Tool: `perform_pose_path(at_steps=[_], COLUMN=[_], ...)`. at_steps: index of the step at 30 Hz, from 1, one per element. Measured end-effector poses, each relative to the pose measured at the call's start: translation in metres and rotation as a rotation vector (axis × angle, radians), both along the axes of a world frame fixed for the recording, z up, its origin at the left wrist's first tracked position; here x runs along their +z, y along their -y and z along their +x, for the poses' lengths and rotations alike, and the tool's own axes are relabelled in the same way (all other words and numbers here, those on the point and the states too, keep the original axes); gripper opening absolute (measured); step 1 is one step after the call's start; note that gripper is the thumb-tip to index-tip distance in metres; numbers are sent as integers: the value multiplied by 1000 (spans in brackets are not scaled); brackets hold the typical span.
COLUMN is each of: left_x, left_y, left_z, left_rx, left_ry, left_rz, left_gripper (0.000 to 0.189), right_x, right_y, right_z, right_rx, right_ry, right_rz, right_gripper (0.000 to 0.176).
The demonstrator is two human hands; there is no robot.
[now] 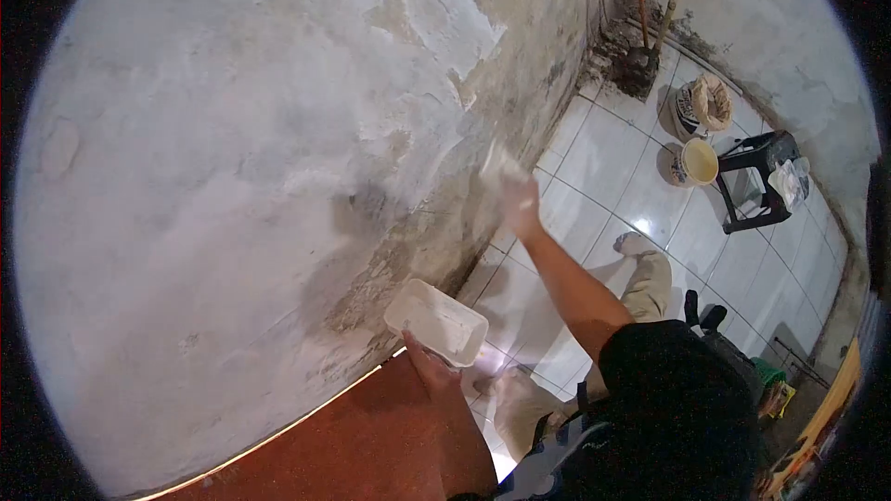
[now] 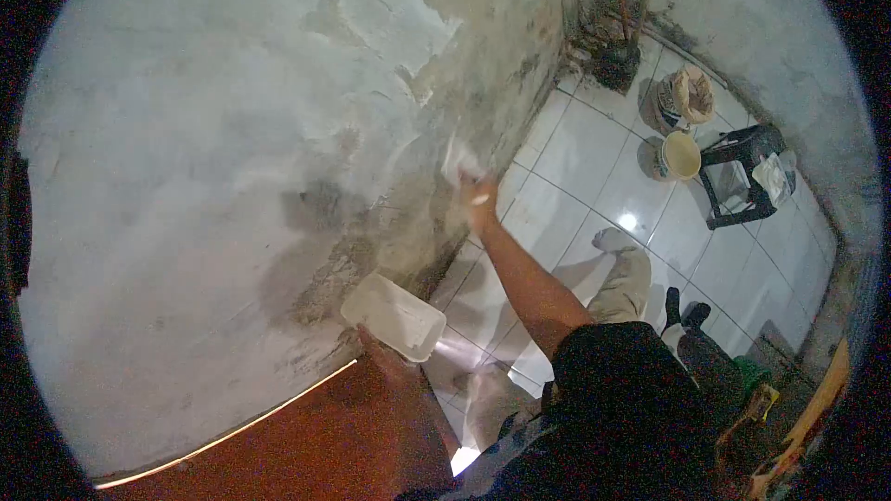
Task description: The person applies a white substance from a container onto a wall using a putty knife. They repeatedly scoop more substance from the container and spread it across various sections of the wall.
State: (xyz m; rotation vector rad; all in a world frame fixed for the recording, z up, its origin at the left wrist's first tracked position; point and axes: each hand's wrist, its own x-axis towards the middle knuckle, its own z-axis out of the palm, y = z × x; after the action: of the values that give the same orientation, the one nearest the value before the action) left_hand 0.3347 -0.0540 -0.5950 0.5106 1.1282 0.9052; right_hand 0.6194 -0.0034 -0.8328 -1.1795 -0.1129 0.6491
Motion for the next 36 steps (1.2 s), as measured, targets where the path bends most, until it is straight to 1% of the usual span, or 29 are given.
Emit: perform_pose_path(at_steps=[1,3,5,7,8,9,10,11,12,13,14,15,16,17,18,19,20,21,22,23,25,26,27,28,30,31,33,34,36], left_x=[-2,3,5,-6,-30,-67,-88,-71,-51,-35,-32,-30,-32,-59,-101,-122,-104,-72,-54,-55,-63,-69,-76,-77,-62,-54,-67,-82,-105], left_y=[-2,-5,-7,-9,-10,-15,-19,-16,-7,-2,-4,-8,-7,-1,3,0,-8,-10,-5,1,10,11,12,15,13,9,4,-4,-10], left_z=[1,11,9,-1,-24,-57,-70,-54,-40,-23,-13,-6,0,-9,-32,-49,-30,14,43,51,62,60,56,58,71,77,63,57,40], left_rx=[-6,27,59,7,8,-105,-221,-220,-106,15,29,38,54,73,-92,-281,-306,-137,32,7,-145,-151,-149,-142,-48,37,35,13,-27], left_ry=[36,-7,-48,157,159,610,1063,1071,611,149,153,92,29,18,-361,-743,-766,-463,-158,-170,118,118,39,-44,-86,-120,-62,9,132], left_rz=[-21,-28,-28,-1,-3,-79,-154,-153,-109,-65,-61,-44,-28,-28,223,476,492,190,-119,-117,18,13,148,279,176,81,40,13,-46], left_gripper=[69,71,72,65,65,70,74,74,72,70,70,67,65,65,63,62,62,62,62,62,61,61,61,62,62,63,63,64,64], right_x=[90,112,130,154,159,163,170,175,172,163,150,135,115,100,91,82,29,-21,-1,22,5,19,34,51,65,62,54,33,-15], right_y=[-8,-21,-33,-49,-45,-36,-24,-13,-9,-8,-9,-10,-8,-3,3,7,4,-4,2,8,-5,-12,-18,-35,-59,-63,-55,-48,-22], right_z=[16,42,35,-3,-20,-37,-51,-61,-63,-65,-63,-57,-51,-47,-37,-24,-20,-18,1,24,42,51,58,53,29,5,-34,-36,-38], right_rx=[-139,-124,-110,-165,-147,-130,47,226,230,277,326,340,410,478,488,482,317,148,68,-12,-146,-247,-180,-138,-82,-30,76,75,214], right_ry=[250,198,148,445,635,828,805,778,786,870,948,950,865,771,652,524,300,84,-136,-350,-388,-420,-592,-546,-501,-158,542,558,580], right_rz=[-257,-351,-438,-343,-413,-482,-433,-382,-380,-260,-136,-126,-177,-230,-284,-336,-114,104,-47,-196,-233,-274,-262,-295,-338,-418,-537,-533,-268], right_gripper=[32,35,38,29,28,27,29,31,31,35,39,39,36,34,32,30,28,26,27,28,29,31,32,35,39,34,28,28,27])
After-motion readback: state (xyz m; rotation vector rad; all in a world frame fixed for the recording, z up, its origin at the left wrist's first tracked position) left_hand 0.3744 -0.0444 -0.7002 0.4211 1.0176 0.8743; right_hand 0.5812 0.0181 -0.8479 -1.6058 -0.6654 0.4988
